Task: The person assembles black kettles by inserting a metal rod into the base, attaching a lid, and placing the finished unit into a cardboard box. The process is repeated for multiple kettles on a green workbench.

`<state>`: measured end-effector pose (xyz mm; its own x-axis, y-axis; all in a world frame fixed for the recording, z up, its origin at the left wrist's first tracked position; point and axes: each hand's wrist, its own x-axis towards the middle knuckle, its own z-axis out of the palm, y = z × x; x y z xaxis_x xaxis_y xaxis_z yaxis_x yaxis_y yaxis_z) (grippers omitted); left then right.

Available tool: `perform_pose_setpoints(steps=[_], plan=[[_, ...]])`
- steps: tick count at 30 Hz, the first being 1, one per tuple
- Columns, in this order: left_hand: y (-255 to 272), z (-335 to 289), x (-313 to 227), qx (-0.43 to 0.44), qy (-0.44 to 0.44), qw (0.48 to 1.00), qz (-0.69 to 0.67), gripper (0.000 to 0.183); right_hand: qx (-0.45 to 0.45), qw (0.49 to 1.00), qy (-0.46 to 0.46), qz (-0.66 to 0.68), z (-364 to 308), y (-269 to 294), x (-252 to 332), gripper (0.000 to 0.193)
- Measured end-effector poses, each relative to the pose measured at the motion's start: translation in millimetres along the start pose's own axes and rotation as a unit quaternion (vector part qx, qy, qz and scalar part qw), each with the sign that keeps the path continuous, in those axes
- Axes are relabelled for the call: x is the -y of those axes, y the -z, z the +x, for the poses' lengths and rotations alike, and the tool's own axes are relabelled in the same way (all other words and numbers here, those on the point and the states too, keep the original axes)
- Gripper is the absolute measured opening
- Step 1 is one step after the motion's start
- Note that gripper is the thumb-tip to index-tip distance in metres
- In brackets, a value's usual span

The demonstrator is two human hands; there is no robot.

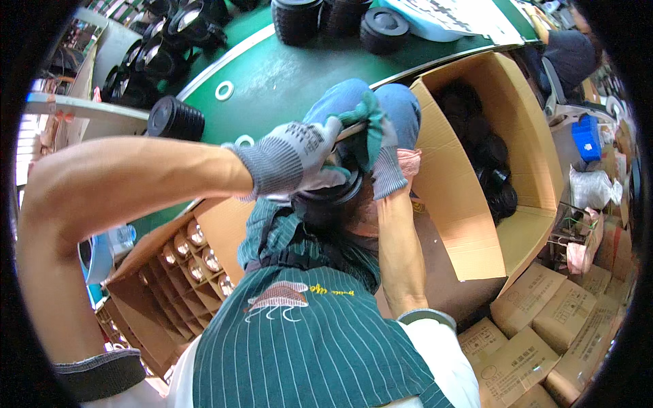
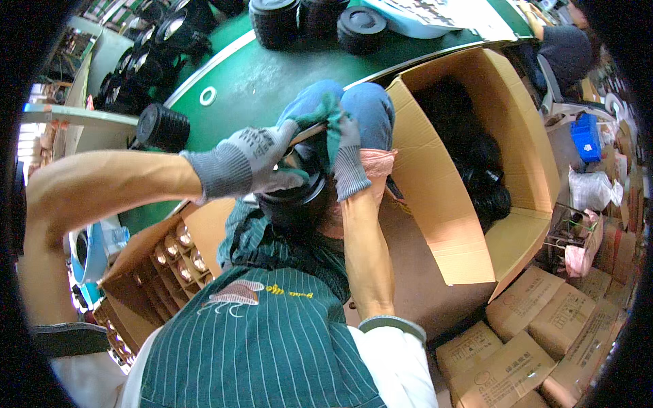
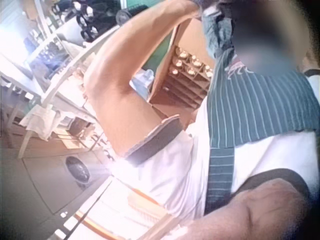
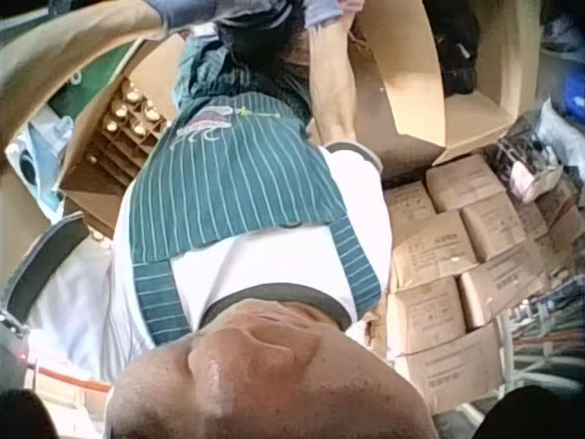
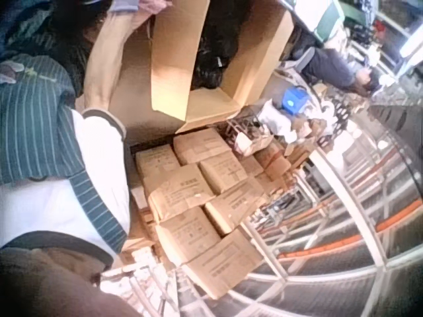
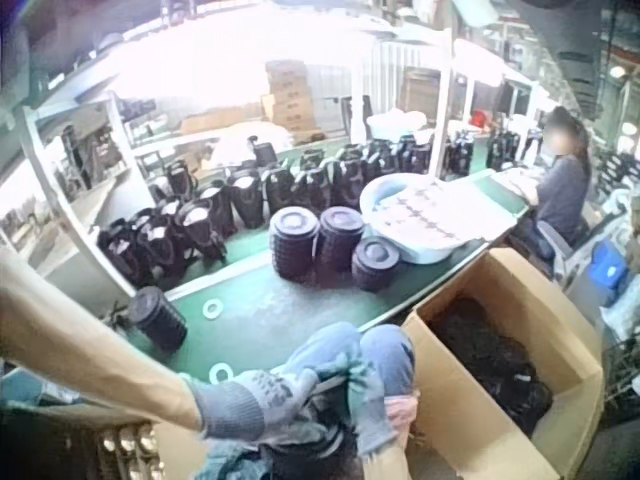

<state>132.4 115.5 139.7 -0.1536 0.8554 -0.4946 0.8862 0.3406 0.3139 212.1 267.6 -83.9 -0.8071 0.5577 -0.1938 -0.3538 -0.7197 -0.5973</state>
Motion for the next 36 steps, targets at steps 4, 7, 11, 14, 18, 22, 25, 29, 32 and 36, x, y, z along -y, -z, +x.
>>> perform_pose_setpoints(steps=[4, 7, 11, 14, 18, 22, 25, 29, 32, 36], plan=[[-6, 7, 23, -0.020, -0.107, 0.994, -0.009, 0.073, 0.019, 0.987, 0.118, -0.112, -32, 23, 2, 0.042], [-10, 21, 40, -0.026, -0.216, 0.975, -0.044, 0.086, -0.025, 0.978, 0.132, -0.159, -67, -4, 22, 0.041], [-4, 40, 62, 0.027, -0.387, 0.921, -0.037, 0.084, 0.007, 0.849, 0.359, -0.388, -103, -49, 34, 0.035], [3, 53, 66, -0.014, -0.377, 0.921, 0.098, 0.088, 0.038, 0.900, 0.318, -0.296, -111, -51, 42, 0.032], [1, 46, 68, -0.052, -0.364, 0.930, -0.032, 0.101, -0.106, 0.965, 0.094, -0.220, -111, -43, 58, 0.038], [-23, -12, 90, -0.245, -0.049, 0.953, -0.174, 0.075, 0.032, 0.907, 0.031, -0.419, -134, -77, 64, 0.099], [-44, -42, 128, -0.436, 0.134, 0.824, -0.335, 0.052, 0.134, 0.785, 0.136, -0.589, -148, -108, 61, 0.116], [-88, -56, 179, -0.454, 0.324, 0.790, -0.254, 0.050, 0.197, 0.671, 0.196, -0.687, -132, -107, 78, 0.088], [-109, -49, 210, -0.464, 0.379, 0.771, -0.215, 0.049, 0.217, 0.673, 0.198, -0.679, -122, -90, 83, 0.088], [-127, -29, 250, -0.447, 0.428, 0.782, -0.079, 0.041, 0.200, 0.666, 0.196, -0.691, -127, -86, 93, 0.099]])
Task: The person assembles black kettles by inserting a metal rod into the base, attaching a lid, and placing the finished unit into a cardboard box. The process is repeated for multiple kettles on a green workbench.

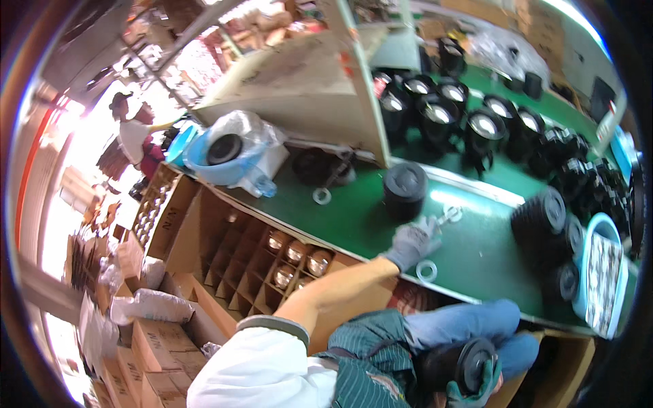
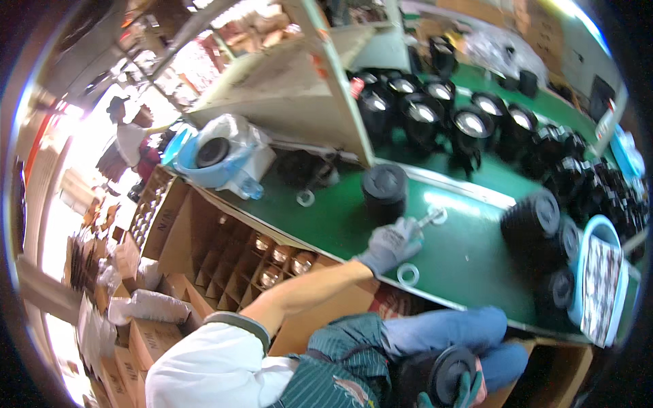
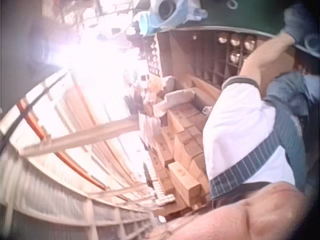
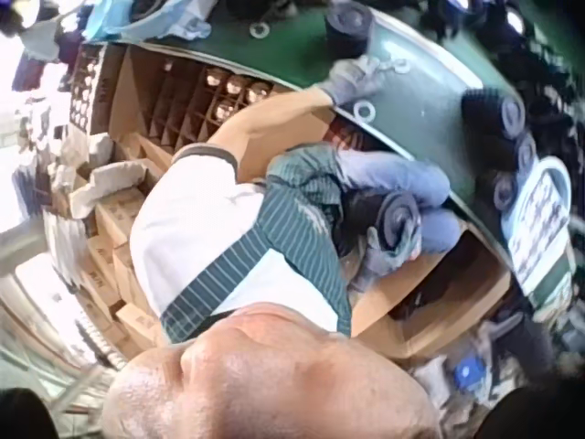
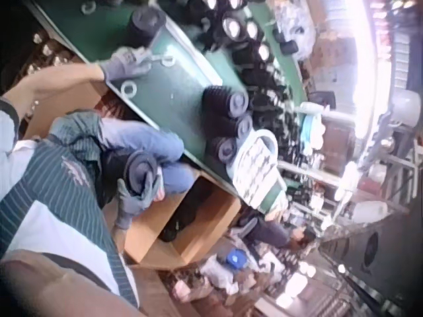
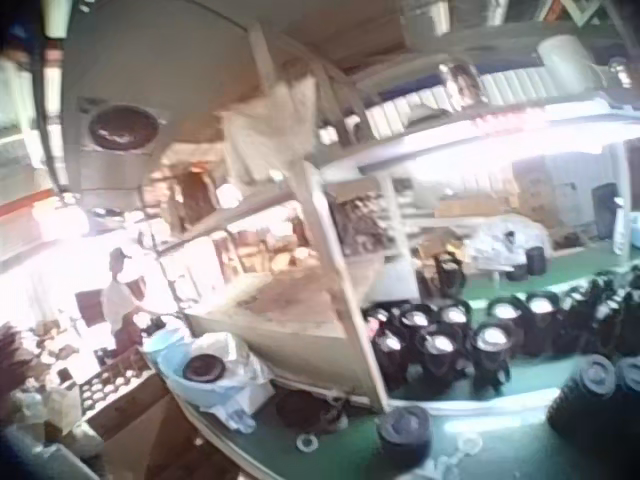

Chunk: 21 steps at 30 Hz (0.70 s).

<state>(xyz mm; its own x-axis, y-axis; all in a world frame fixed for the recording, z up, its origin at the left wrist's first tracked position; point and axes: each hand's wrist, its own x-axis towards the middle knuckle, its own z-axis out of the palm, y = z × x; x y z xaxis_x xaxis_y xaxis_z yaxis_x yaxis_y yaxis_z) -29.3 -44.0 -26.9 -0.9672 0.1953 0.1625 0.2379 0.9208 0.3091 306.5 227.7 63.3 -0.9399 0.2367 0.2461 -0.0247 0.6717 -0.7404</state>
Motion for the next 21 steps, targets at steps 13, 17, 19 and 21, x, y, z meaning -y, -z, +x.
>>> perform_pose_setpoints(steps=[13, 17, 19, 21], plan=[[91, -28, -51, 0.005, -0.379, 0.866, -0.327, 0.083, -0.304, 0.663, -0.232, 0.644, 85, 4, 5, 0.073], [104, -10, -84, -0.066, -0.391, 0.864, -0.309, 0.067, -0.178, 0.593, -0.284, 0.732, 173, -69, -1, 0.071], [106, 26, -86, -0.103, -0.352, 0.863, -0.347, 0.065, -0.102, 0.584, -0.302, 0.746, 212, -99, -11, 0.075], [114, 64, -85, -0.144, -0.322, 0.899, -0.260, 0.058, -0.031, 0.575, -0.314, 0.755, 230, -117, -27, 0.083]])
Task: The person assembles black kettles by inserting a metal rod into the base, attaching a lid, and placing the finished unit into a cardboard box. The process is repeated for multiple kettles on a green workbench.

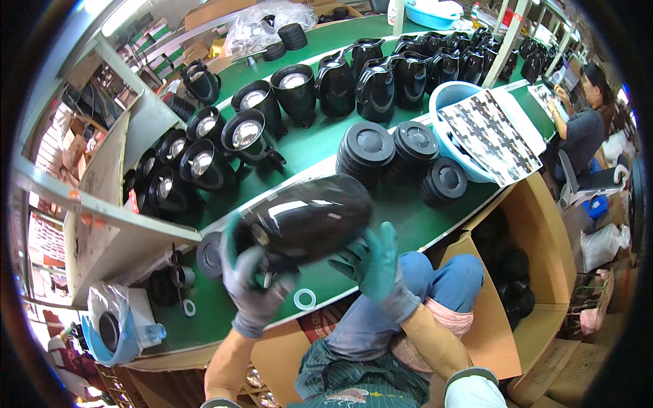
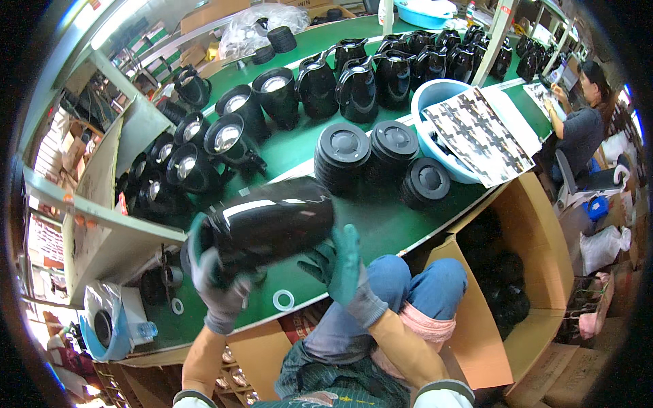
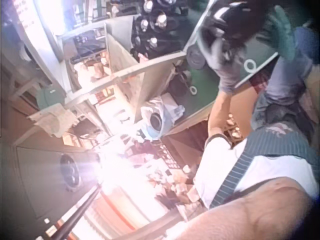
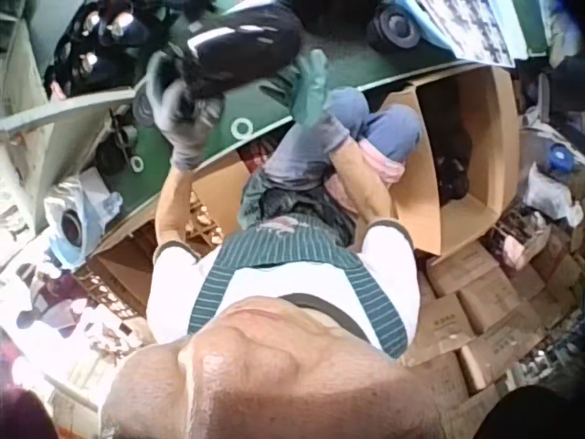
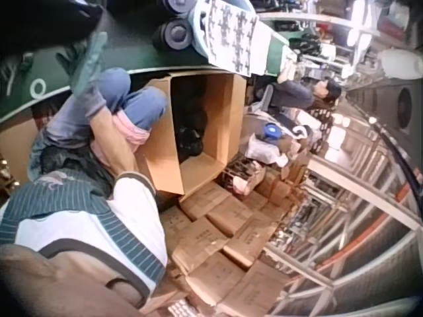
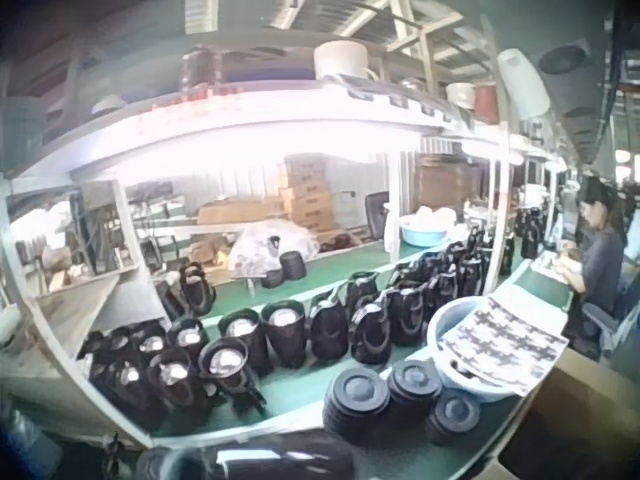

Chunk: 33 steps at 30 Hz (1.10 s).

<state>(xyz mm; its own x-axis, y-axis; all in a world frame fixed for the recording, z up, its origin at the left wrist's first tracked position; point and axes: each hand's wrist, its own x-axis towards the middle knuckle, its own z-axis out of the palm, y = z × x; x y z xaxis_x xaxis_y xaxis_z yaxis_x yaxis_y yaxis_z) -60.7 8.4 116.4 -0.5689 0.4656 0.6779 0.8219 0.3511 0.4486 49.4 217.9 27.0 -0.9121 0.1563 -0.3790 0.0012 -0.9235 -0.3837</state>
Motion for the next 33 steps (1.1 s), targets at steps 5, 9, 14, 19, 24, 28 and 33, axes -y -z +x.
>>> perform_pose_setpoints(steps=[5, 9, 14, 19, 24, 28, 33], plan=[[-60, 113, 69, -0.013, 0.006, 0.992, 0.127, 0.051, 0.093, 0.986, -0.142, -0.007, 6, 47, -6, 0.077], [-154, 183, 125, 0.079, -0.018, 0.988, 0.129, 0.056, 0.117, 0.983, -0.106, -0.092, 0, 69, -12, 0.073], [-265, 227, 162, 0.112, -0.013, 0.985, 0.134, 0.060, 0.083, 0.982, -0.026, -0.165, 9, 67, -12, 0.070], [-295, 250, 183, 0.062, -0.098, 0.991, 0.072, 0.068, 0.075, 0.983, -0.030, -0.164, 8, 68, -12, 0.067], [-237, 270, 230, 0.101, -0.012, 0.926, 0.364, 0.049, 0.086, 0.988, -0.020, -0.127, 7, 66, -17, 0.052], [-227, 282, 248, 0.214, -0.048, 0.890, 0.399, 0.040, 0.085, 0.970, -0.020, -0.228, 9, 65, -23, 0.051], [-189, 307, 226, 0.116, -0.094, 0.926, 0.348, 0.036, 0.070, 0.959, -0.040, -0.273, 9, 62, -26, 0.046]])
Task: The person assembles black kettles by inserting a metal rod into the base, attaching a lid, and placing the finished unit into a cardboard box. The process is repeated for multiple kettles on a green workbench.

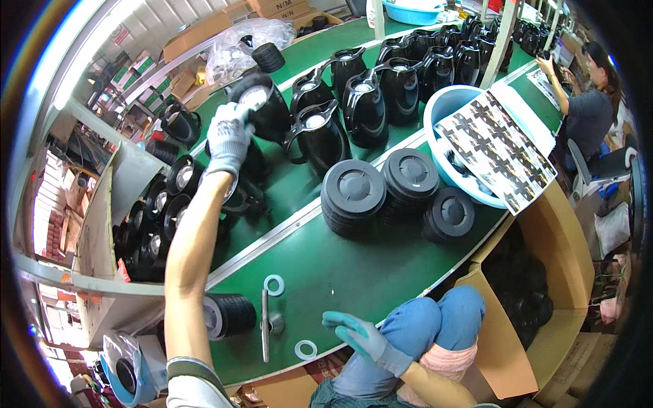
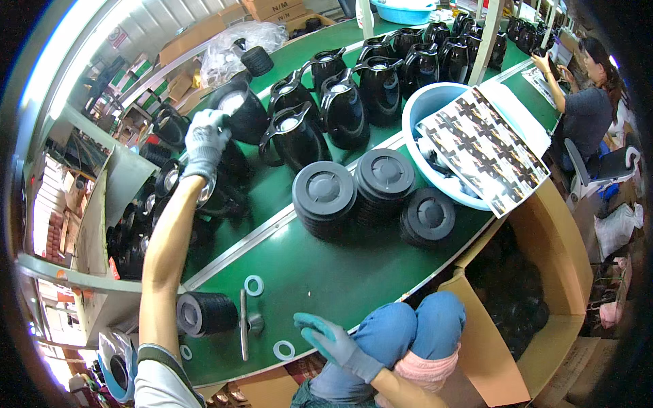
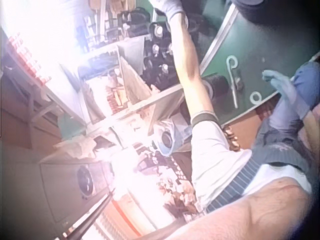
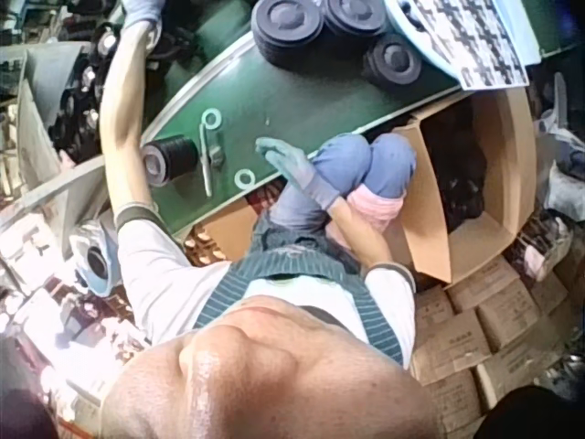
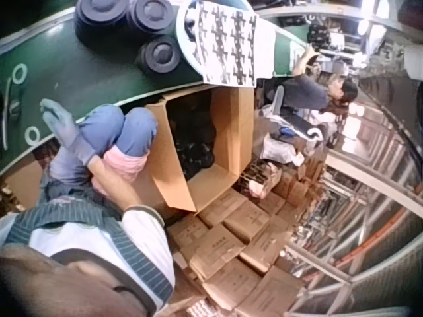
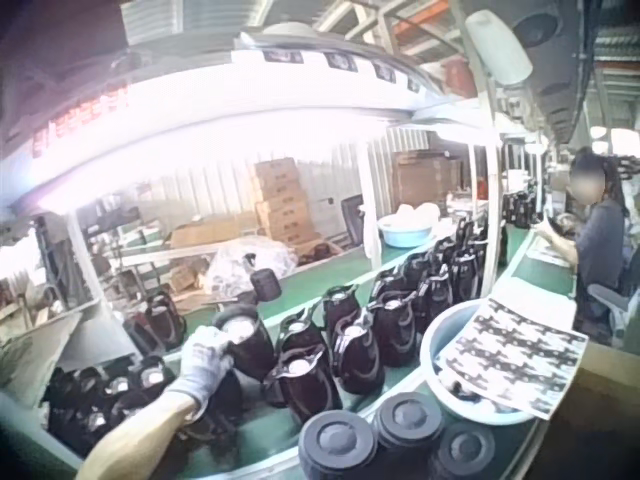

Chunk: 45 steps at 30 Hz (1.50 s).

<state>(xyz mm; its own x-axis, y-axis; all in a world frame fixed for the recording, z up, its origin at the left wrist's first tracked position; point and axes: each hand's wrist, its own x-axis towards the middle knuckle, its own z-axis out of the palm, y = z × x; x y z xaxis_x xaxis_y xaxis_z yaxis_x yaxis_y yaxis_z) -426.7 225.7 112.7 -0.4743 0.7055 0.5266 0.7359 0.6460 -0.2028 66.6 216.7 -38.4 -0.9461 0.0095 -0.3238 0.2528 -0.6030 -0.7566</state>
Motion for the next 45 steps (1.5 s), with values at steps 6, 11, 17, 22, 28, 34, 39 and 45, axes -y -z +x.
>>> perform_pose_setpoints(steps=[6, 11, 17, 22, 28, 34, 39, 45], plan=[[169, -32, 18, -0.082, -0.104, 0.989, -0.072, 0.032, -0.030, 0.991, 0.092, -0.094, -8, -21, 60, 0.046], [288, -122, -24, 0.029, -0.173, 0.975, -0.136, 0.035, -0.130, 0.677, 0.458, -0.561, -16, -42, 169, 0.085], [323, -223, -82, 0.180, -0.241, 0.916, -0.266, 0.037, 0.084, 0.617, 0.433, -0.651, -40, -61, 185, 0.069], [294, -311, -95, 0.111, -0.094, 0.901, -0.409, 0.051, 0.059, 0.702, 0.383, -0.598, -88, -52, 130, 0.056], [229, -417, -125, 0.168, 0.172, 0.821, -0.518, 0.066, -0.072, 0.836, 0.354, -0.413, -119, -37, 108, 0.049], [131, -467, -147, 0.139, 0.334, 0.564, -0.742, 0.048, -0.074, 0.883, 0.316, -0.339, -107, -58, 99, 0.049], [73, -489, -152, 0.126, 0.458, 0.244, -0.845, 0.040, 0.048, 0.850, 0.272, -0.448, -83, -67, 128, 0.039], [67, -510, -151, 0.122, 0.472, 0.276, -0.829, 0.038, -0.174, 0.561, 0.369, -0.721, 68, 12, 191, 0.099]])
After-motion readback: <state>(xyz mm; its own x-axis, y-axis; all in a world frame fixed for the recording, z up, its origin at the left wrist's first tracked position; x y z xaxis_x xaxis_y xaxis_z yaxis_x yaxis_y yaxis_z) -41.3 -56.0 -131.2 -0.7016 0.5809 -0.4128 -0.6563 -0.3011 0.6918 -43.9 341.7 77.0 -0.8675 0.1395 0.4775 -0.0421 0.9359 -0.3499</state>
